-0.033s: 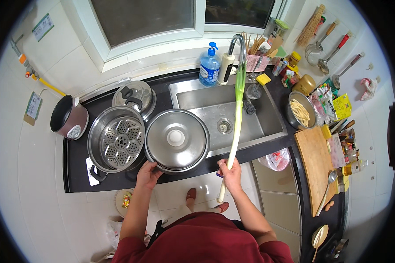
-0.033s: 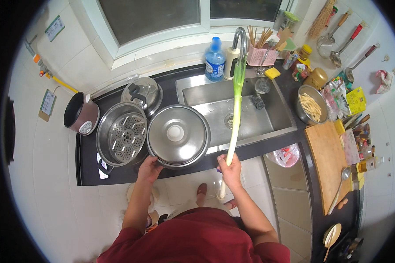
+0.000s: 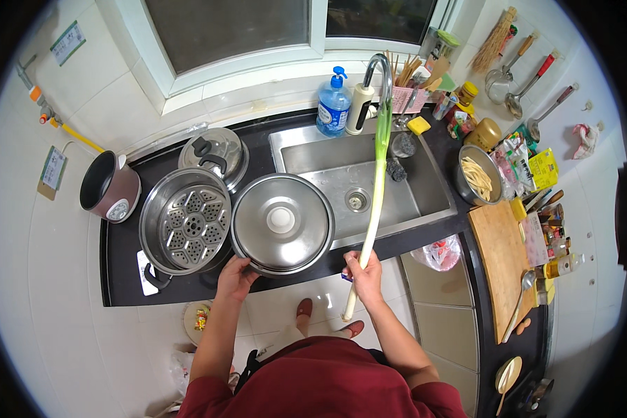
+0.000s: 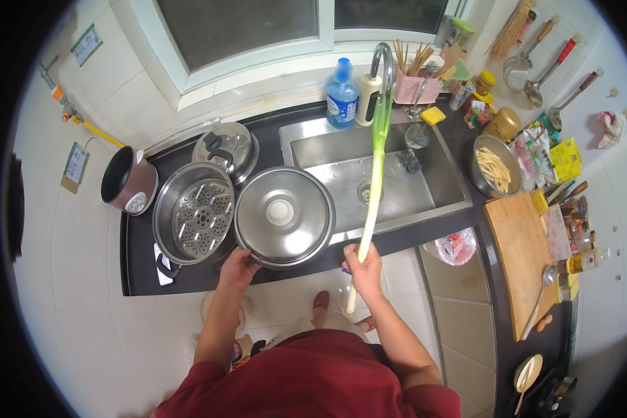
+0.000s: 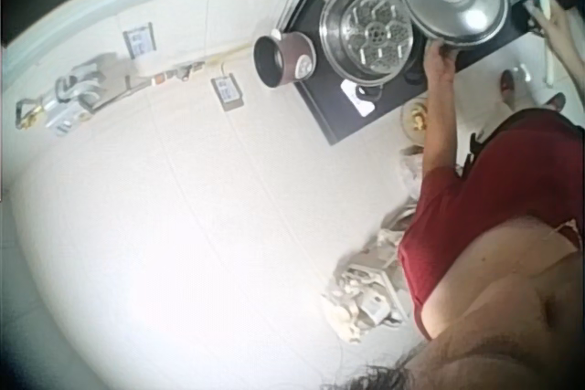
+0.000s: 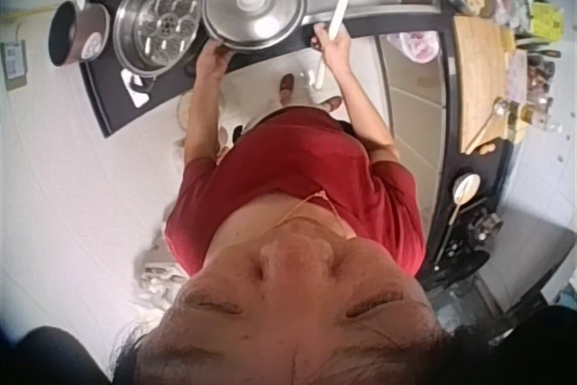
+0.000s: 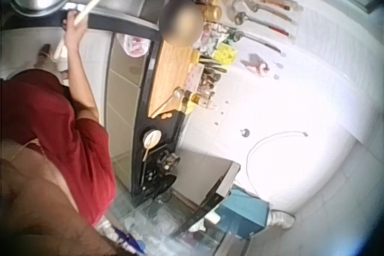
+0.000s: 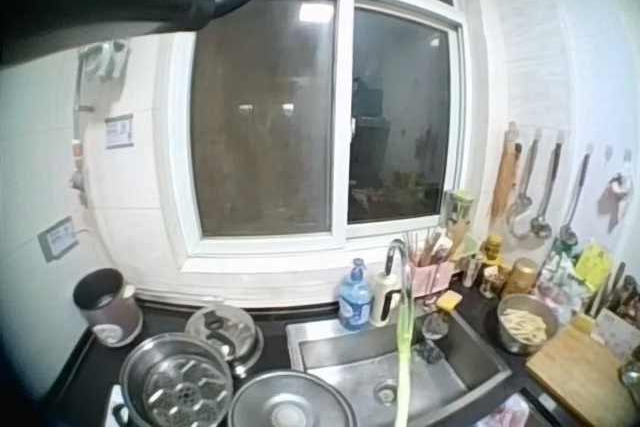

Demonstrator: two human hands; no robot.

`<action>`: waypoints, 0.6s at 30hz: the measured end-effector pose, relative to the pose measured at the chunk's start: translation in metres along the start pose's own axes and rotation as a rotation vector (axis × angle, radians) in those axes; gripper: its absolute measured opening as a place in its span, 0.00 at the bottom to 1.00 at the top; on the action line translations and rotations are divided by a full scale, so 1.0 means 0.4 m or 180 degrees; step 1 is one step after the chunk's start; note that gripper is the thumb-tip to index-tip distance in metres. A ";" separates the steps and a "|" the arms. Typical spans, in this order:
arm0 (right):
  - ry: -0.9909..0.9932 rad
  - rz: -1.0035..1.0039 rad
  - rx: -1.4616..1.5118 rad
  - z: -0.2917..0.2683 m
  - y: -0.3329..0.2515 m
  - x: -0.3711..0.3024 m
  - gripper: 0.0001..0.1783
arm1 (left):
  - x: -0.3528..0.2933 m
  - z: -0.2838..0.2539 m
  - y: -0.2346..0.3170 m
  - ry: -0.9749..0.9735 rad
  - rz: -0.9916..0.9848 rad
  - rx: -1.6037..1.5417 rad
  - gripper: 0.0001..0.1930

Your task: The person prepares a leek by peeling off its outer layers and discarding them into a bin. They then fill a pot with water from the sink, place a steamer insert inside, and cover it with a lid. Finally, the person washes the leek under running water.

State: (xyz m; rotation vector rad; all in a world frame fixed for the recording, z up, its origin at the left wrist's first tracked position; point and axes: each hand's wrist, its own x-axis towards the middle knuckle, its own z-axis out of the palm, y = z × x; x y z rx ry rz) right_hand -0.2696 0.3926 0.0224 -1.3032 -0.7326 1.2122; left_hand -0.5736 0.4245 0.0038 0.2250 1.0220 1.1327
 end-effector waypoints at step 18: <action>0.0621 0.0444 0.0291 -0.059 0.039 -0.065 0.06 | -0.067 0.025 -0.128 -0.0460 -0.0520 0.0381 0.12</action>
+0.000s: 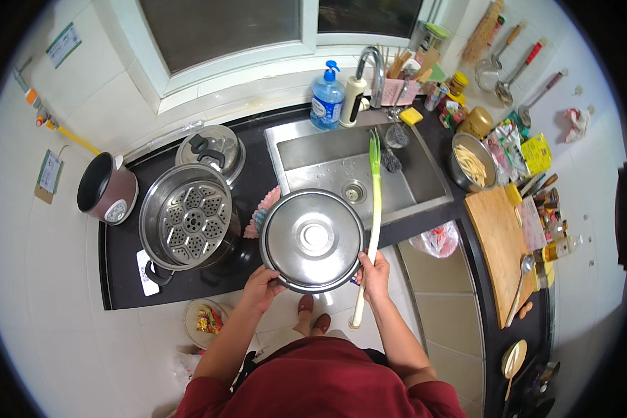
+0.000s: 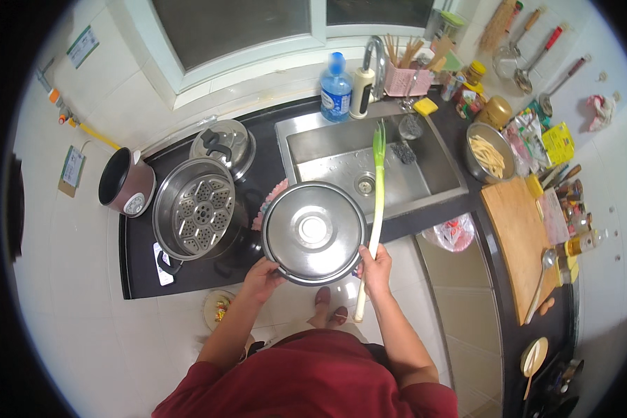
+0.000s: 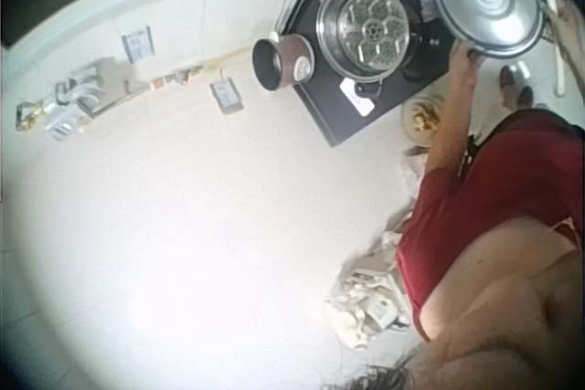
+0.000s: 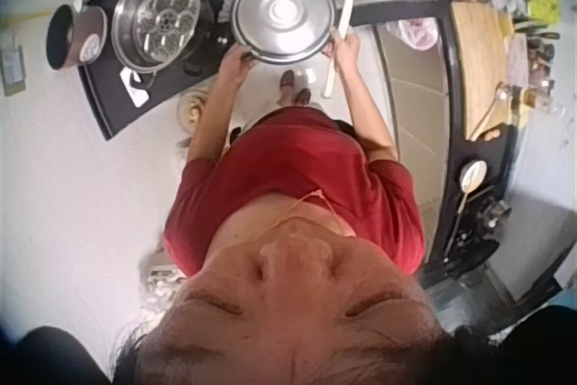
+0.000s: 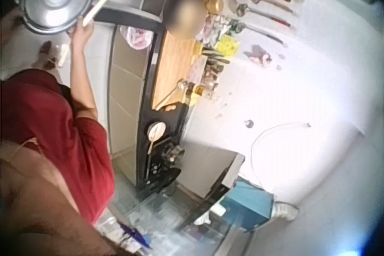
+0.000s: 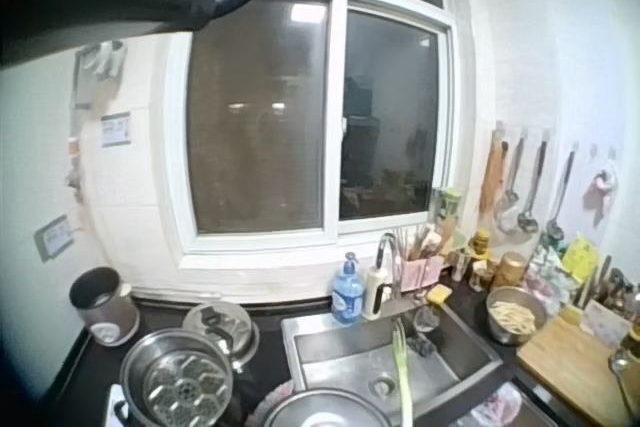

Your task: The person prepares a leek by peeling off its outer layers and discarding them into a bin. They then fill a pot with water from the sink, place a steamer insert inside, and cover it with a lid. Finally, the person washes the leek under running water.

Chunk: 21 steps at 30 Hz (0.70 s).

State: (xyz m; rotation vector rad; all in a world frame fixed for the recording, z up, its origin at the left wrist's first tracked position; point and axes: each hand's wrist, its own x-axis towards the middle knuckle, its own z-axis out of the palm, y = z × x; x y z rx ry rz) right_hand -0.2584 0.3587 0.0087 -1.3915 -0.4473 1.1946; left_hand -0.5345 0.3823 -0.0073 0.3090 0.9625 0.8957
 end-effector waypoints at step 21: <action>0.0811 -0.0705 -0.0314 -0.021 0.047 0.037 0.07 | 0.047 0.064 0.109 0.0222 -0.0154 0.2156 0.14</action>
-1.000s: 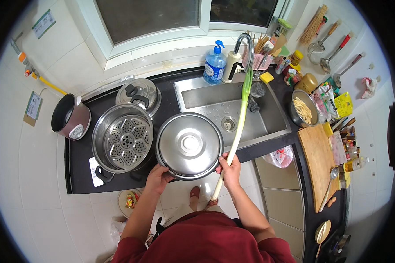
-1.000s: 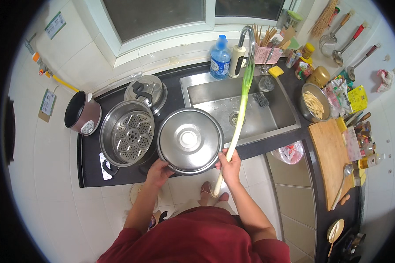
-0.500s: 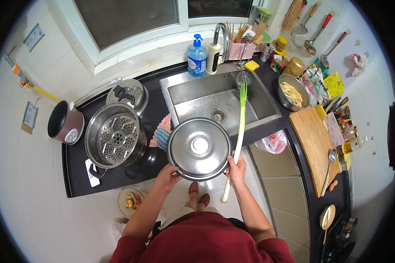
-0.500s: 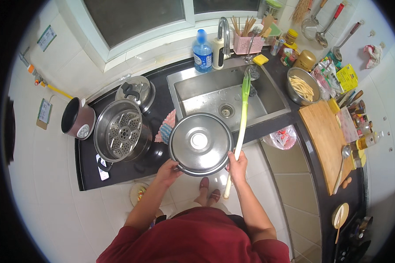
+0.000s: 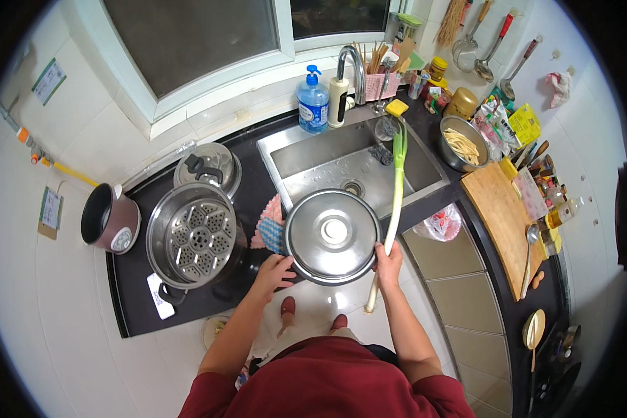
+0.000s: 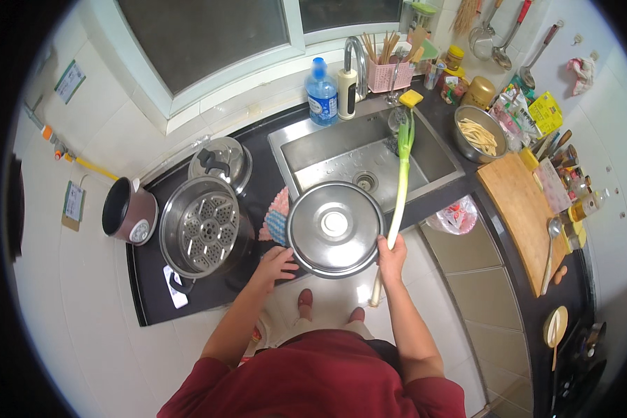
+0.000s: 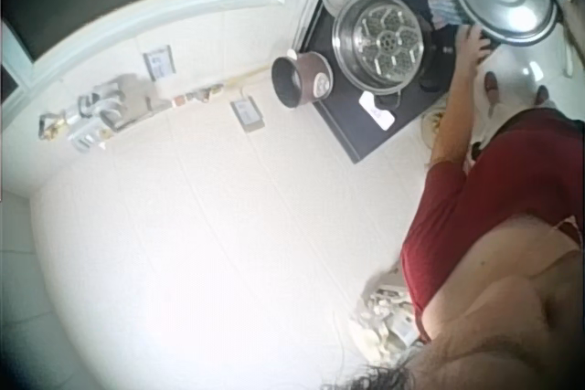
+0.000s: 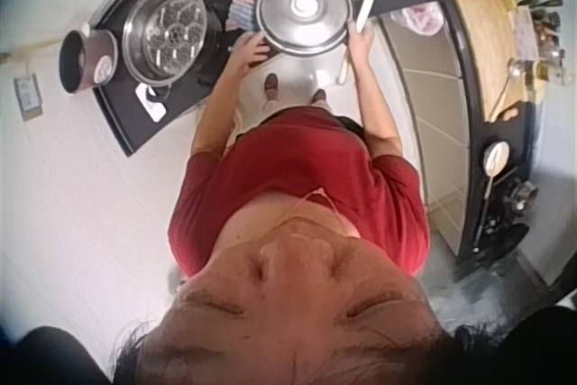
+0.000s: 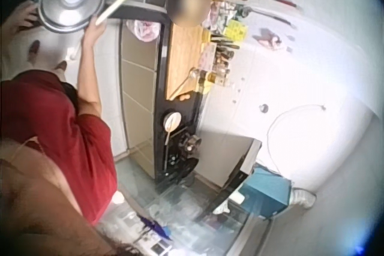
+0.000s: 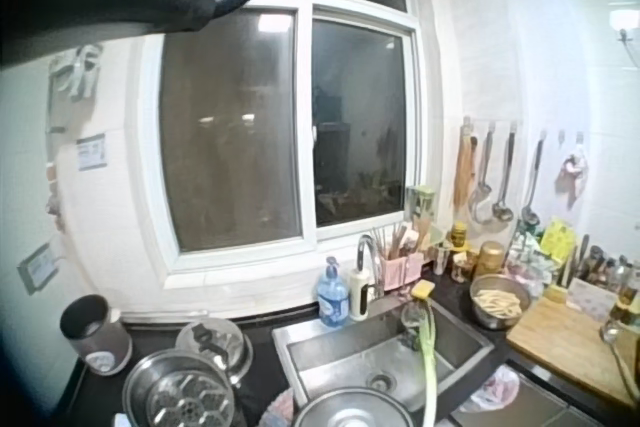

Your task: The person prepares a leek by peeling off its outer layers and discarding them into a bin. They then fill a pot with water from the sink, place a steamer insert inside, and cover it with a lid. Finally, the person washes the leek under running water.

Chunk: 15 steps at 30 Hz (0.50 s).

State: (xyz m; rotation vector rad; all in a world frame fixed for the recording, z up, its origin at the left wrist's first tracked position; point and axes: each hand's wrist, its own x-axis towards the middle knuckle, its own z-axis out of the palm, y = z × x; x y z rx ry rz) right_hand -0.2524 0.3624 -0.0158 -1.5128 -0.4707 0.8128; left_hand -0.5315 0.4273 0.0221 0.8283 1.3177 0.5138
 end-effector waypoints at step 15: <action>0.1190 -0.0805 -0.0586 0.141 0.072 0.011 0.06 | 0.331 -0.479 0.517 0.1610 0.2796 0.2385 0.17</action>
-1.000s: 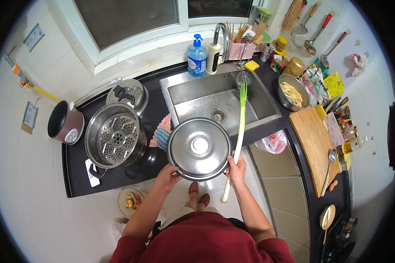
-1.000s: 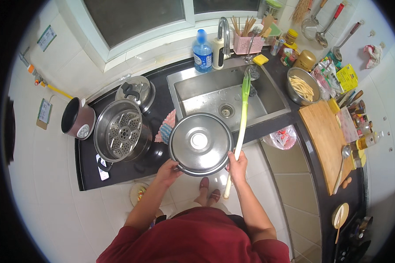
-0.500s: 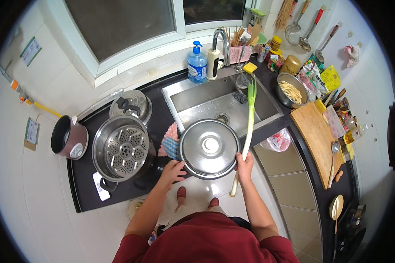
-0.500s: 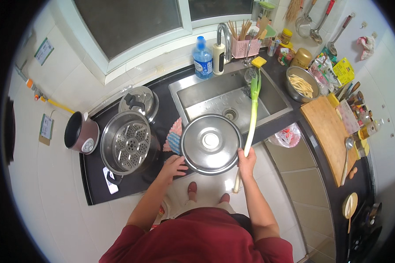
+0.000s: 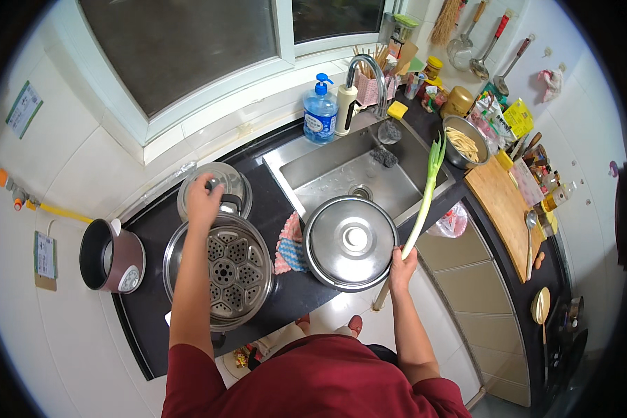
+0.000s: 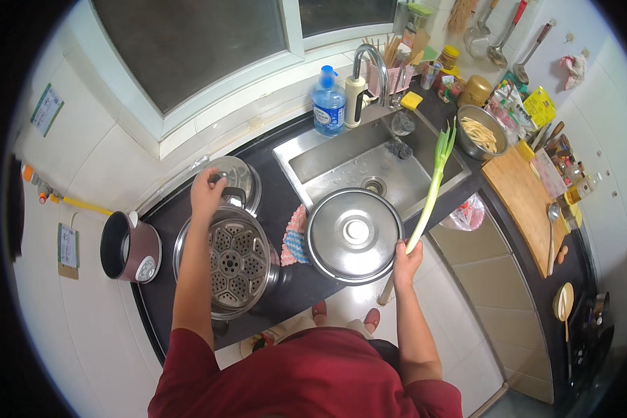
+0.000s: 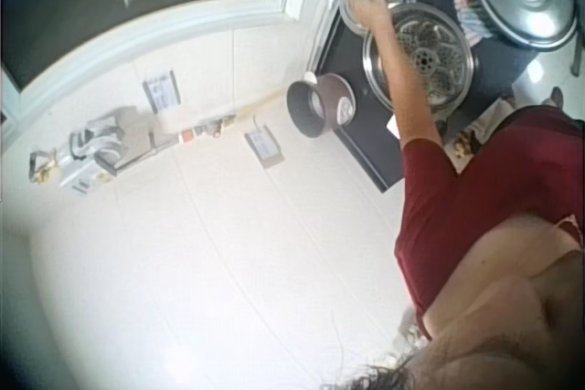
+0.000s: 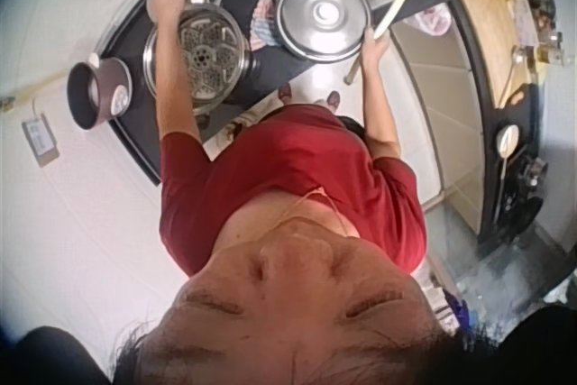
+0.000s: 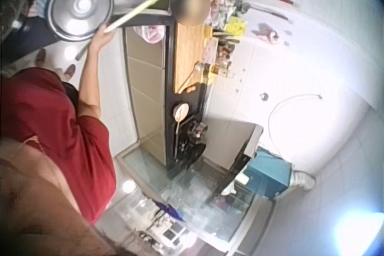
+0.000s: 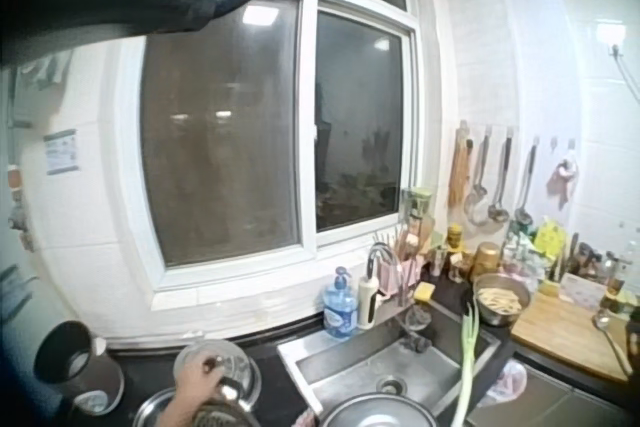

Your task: The person prepares a leek by peeling off its outer layers and discarding them into a bin. They then fill a pot with water from the sink, place a steamer insert inside, and cover it with a lid. Finally, the person washes the leek under running water.

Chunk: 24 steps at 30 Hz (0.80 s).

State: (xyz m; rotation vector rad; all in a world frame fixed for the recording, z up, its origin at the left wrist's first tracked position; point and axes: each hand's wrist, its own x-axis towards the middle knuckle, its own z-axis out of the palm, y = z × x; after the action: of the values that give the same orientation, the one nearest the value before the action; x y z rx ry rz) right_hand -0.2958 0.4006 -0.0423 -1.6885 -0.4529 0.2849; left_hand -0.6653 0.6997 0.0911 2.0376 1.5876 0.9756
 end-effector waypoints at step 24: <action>0.0030 -0.0024 -0.0006 0.012 -0.013 -0.016 0.05 | 0.195 0.039 -0.288 -0.0118 0.0003 0.0848 0.16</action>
State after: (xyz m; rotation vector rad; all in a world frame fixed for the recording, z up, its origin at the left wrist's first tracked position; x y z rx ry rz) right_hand -0.3044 0.4026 -0.0383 -1.6888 -0.4527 0.2709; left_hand -0.7237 0.8090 0.0263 2.2149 1.7773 0.7549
